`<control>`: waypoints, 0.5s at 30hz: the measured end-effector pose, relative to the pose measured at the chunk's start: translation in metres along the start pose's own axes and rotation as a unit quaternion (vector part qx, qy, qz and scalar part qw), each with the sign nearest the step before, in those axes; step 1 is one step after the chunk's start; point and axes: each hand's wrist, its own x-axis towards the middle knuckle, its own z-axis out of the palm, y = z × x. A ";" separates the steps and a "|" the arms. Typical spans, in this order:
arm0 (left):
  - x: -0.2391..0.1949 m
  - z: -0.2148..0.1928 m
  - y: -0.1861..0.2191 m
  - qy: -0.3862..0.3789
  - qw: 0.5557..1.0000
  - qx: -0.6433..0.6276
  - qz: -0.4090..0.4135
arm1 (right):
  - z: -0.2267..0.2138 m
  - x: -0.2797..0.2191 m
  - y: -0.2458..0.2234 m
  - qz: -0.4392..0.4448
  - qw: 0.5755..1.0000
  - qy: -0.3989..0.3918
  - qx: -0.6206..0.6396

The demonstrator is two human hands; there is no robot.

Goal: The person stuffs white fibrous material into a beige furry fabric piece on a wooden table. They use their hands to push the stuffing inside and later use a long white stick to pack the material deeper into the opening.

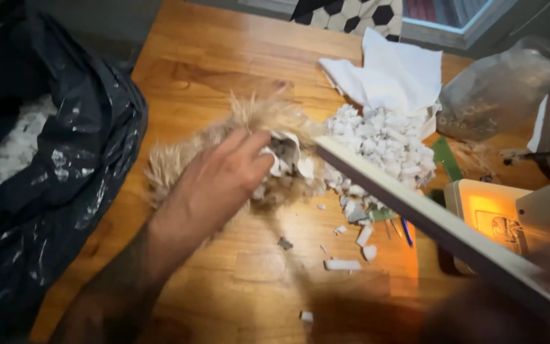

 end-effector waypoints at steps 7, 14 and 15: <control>0.001 0.016 -0.019 0.039 0.999 0.017 0.012 | 0.111 0.024 -0.082 0.191 0.932 -0.161 0.261; -0.002 0.015 -0.021 0.018 1.000 0.004 -0.006 | 0.237 0.074 -0.090 0.522 0.759 0.085 0.380; -0.001 0.013 -0.021 0.020 1.000 0.002 0.004 | 0.231 0.080 -0.091 0.520 0.759 0.094 0.379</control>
